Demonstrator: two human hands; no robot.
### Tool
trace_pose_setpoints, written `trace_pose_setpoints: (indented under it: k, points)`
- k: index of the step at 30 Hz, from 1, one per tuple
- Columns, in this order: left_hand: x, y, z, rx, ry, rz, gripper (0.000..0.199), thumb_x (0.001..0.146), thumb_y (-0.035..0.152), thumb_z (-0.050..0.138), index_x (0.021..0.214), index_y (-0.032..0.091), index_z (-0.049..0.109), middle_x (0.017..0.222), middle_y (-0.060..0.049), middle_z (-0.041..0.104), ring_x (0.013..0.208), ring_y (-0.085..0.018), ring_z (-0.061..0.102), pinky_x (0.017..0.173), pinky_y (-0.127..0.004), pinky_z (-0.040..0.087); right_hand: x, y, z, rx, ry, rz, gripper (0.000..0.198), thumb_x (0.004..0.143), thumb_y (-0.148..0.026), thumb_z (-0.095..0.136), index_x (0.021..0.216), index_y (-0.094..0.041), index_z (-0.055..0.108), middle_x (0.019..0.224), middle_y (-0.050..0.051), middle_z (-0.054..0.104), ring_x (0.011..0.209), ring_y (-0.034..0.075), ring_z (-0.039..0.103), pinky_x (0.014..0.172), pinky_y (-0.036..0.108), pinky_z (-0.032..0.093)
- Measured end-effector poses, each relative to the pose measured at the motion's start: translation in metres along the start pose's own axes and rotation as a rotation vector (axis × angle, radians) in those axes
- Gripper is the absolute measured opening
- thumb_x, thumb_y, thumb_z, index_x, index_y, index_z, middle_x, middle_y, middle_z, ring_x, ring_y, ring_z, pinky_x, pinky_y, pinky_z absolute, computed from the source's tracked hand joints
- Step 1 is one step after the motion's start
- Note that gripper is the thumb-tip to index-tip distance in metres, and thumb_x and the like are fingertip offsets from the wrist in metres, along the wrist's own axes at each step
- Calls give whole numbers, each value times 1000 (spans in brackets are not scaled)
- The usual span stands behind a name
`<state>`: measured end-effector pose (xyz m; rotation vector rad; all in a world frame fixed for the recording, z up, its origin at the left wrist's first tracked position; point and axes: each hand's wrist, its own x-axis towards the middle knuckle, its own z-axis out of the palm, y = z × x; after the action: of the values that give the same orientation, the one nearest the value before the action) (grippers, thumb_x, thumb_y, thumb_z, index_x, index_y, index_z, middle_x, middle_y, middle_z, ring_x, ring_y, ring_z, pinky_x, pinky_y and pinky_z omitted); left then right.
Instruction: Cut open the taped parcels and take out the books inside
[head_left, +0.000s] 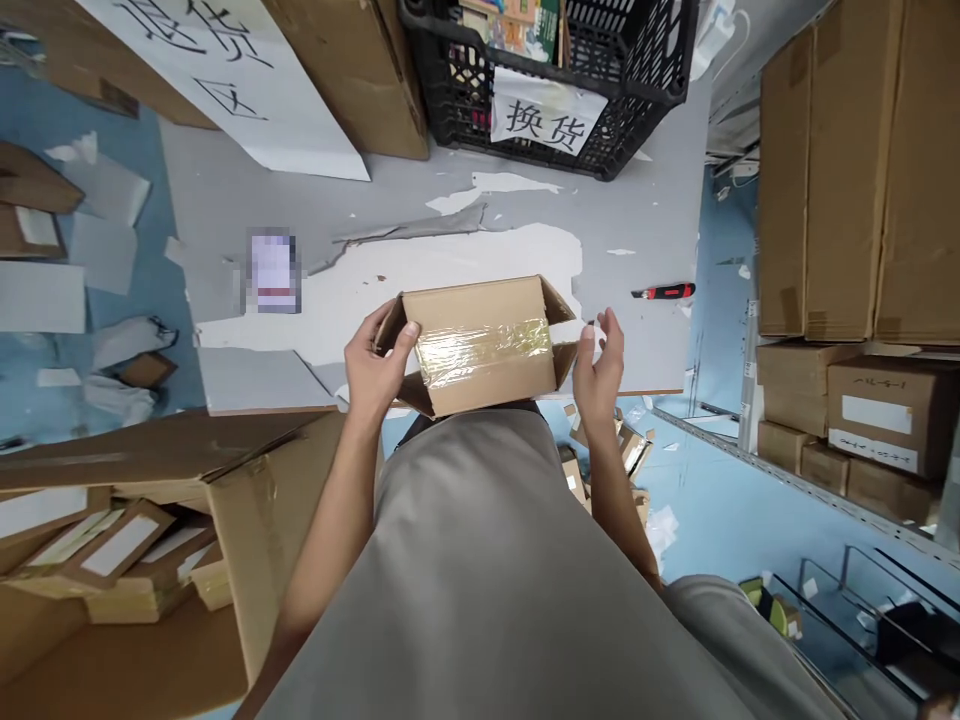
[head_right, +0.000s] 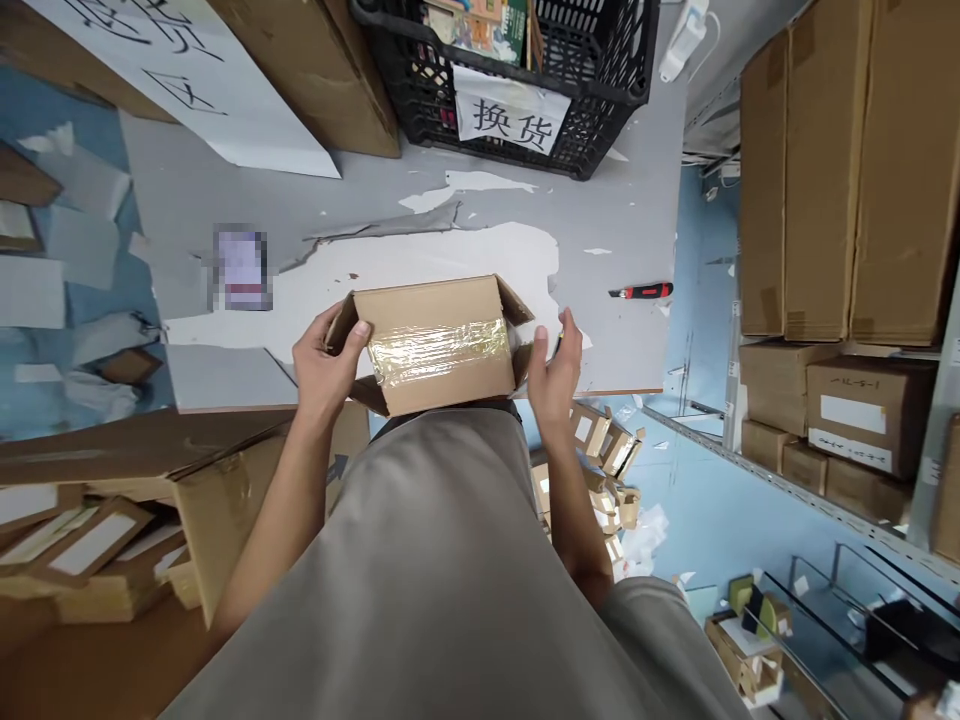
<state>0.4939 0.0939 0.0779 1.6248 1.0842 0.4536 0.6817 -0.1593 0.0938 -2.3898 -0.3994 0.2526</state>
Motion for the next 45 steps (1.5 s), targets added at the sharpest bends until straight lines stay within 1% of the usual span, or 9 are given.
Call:
trace_pose_setpoints:
  k: [5, 10, 13, 16, 19, 25, 34, 41, 45]
  points:
    - [-2, -7, -9, -45, 14, -4, 92, 90, 93, 67, 144, 20, 76, 153, -18, 73, 149, -35, 67, 126, -46, 54, -7, -55, 20, -161, -82, -121, 77, 113, -65, 52, 177, -24, 38, 176, 25, 44, 169, 39, 37, 131, 67, 41]
    - [13, -54, -22, -240, 36, -220, 113, 94, 105, 20, 152, 22, 70, 160, -22, 68, 147, -30, 69, 122, -43, 56, 7, -24, 23, -192, -42, -131, 71, 113, -64, 53, 173, -26, 47, 167, 21, 55, 159, 36, 50, 131, 63, 42]
    - [22, -92, -12, -189, 30, -402, 117, 88, 108, 26, 149, 18, 68, 158, -26, 68, 143, -31, 71, 117, -45, 58, 22, 7, 6, -118, 0, -133, 73, 111, -64, 56, 172, -25, 51, 161, 21, 61, 153, 34, 57, 128, 59, 47]
    - [25, -111, 12, -184, -188, -592, 117, 85, 107, 33, 147, 14, 65, 156, -30, 68, 135, -33, 74, 107, -45, 62, 38, 34, -10, 4, 26, -80, 75, 108, -65, 59, 168, -19, 56, 159, 22, 64, 148, 32, 62, 125, 53, 51]
    - [24, -105, 35, -276, -391, -651, 101, 90, 93, 45, 149, 13, 64, 156, -28, 68, 133, -33, 74, 101, -42, 62, 52, 55, -21, 101, 48, -33, 80, 104, -69, 61, 162, -14, 62, 162, 24, 65, 149, 32, 64, 126, 50, 52]
    - [23, -82, 43, -248, -484, -570, 70, 87, 49, 69, 149, 17, 69, 159, -19, 70, 138, -34, 71, 116, -46, 54, 64, 81, -35, 191, 36, 32, 89, 101, -77, 61, 159, -10, 64, 162, 27, 66, 144, 31, 69, 124, 46, 56]
    - [11, -82, 41, -392, -846, -721, 113, 70, 16, 86, 174, 25, 45, 168, -19, 62, 122, -29, 79, 103, -41, 68, 72, 116, -38, 346, 59, 32, 97, 90, -88, 69, 151, -13, 71, 148, 25, 75, 134, 34, 76, 118, 52, 61]
    - [-7, -83, 32, -492, -778, -682, 121, 65, 10, 81, 178, 28, 41, 159, -13, 70, 98, -18, 83, 85, -26, 69, 75, 122, -36, 419, 43, 15, 93, 88, -87, 75, 148, -15, 74, 141, 22, 79, 131, 35, 77, 120, 57, 60]
    - [-10, -70, -3, -426, -703, -523, 119, 63, 18, 87, 175, 27, 48, 152, -13, 76, 115, -26, 82, 92, -29, 68, 71, 117, -10, 468, 49, 34, 94, 88, -88, 74, 147, -15, 73, 149, 23, 76, 138, 36, 74, 124, 56, 57]
